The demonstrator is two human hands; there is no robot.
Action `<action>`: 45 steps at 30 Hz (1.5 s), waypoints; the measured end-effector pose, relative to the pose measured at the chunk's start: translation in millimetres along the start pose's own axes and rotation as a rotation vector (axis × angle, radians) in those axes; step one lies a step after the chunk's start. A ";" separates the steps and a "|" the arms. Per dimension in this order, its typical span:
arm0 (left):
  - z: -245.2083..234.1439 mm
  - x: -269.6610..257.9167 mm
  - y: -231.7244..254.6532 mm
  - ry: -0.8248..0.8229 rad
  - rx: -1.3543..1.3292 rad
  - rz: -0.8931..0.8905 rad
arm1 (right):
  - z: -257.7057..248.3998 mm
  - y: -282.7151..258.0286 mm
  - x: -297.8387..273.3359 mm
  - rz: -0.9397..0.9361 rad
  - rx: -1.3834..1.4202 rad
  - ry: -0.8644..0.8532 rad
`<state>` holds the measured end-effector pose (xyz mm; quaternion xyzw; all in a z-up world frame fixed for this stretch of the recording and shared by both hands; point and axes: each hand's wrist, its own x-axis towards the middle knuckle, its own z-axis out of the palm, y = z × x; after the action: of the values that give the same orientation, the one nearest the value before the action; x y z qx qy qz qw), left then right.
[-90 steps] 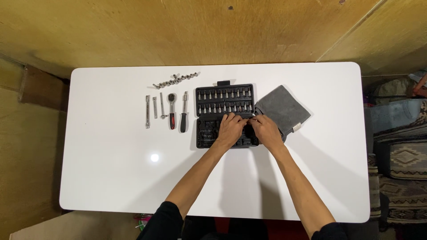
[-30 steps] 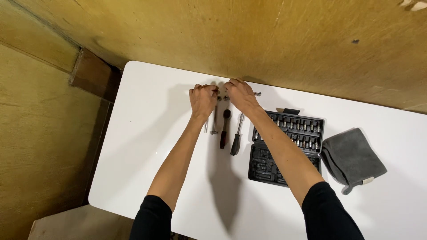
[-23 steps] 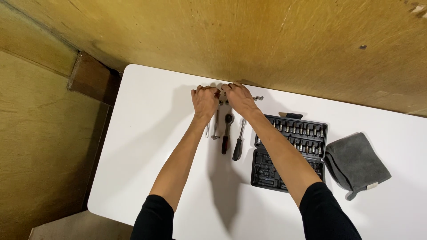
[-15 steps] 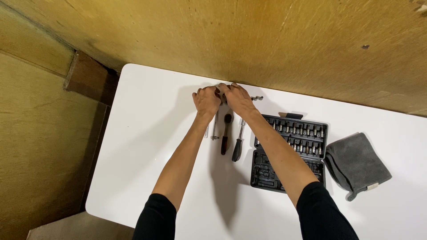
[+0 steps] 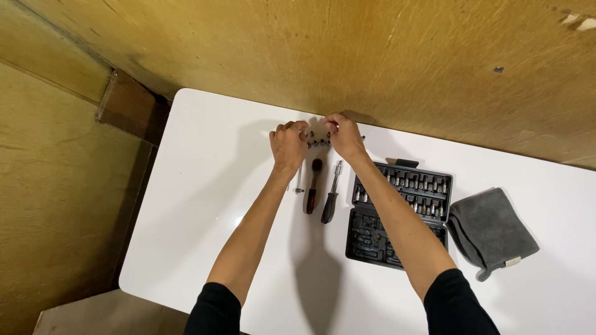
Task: Organizes a set of socket wrenches and bits into a plastic carrying case on a table.
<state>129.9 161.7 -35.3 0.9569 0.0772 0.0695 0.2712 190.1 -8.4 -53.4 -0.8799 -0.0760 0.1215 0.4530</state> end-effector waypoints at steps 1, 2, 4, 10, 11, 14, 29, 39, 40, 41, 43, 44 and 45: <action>1.1 -2.7 1.2 -0.002 0.003 -0.002 | 1.7 1.7 0.8 0.001 0.003 -0.002; 2.5 -5.3 2.2 0.018 0.034 0.016 | 3.4 3.7 1.8 -0.082 -0.089 0.036; 8.7 -14.6 -3.1 0.024 0.071 0.032 | 14.5 14.2 -1.1 -0.154 -0.173 0.070; 20.4 -20.0 -14.6 0.097 0.152 0.132 | 18.8 14.2 -18.5 -0.426 -0.372 0.044; 22.5 -18.6 -16.9 0.116 0.157 0.138 | 16.1 10.8 -18.5 -0.440 -0.361 0.008; 21.9 -16.9 -16.7 0.137 0.153 0.140 | 12.1 2.4 -19.0 -0.422 -0.368 -0.036; 18.2 -14.9 -11.9 0.199 0.124 0.220 | 26.7 25.1 11.8 -0.318 -0.536 0.073; 31.1 -36.3 42.1 0.107 0.078 0.337 | -38.4 18.5 -56.8 -0.580 -0.409 0.347; 29.7 -40.3 48.5 0.102 0.073 0.346 | -50.4 16.1 -69.3 -0.571 -0.414 0.354; 30.1 -46.2 55.9 0.051 0.066 0.334 | -63.1 15.6 -83.9 -0.553 -0.408 0.346; 34.8 -56.8 69.8 0.001 0.054 0.327 | -86.7 23.8 -107.2 -0.533 -0.411 0.343; 39.1 -61.6 76.0 -0.004 0.048 0.350 | -97.5 32.7 -116.0 -0.470 -0.395 0.309; 42.9 -68.5 79.3 -0.013 0.048 0.371 | -104.9 42.0 -125.8 -0.408 -0.374 0.272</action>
<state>79.1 60.5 -35.7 0.9614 -0.1004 0.1104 0.2311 100.1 -145.1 -10.8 -0.9228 -0.2106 -0.1071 0.3043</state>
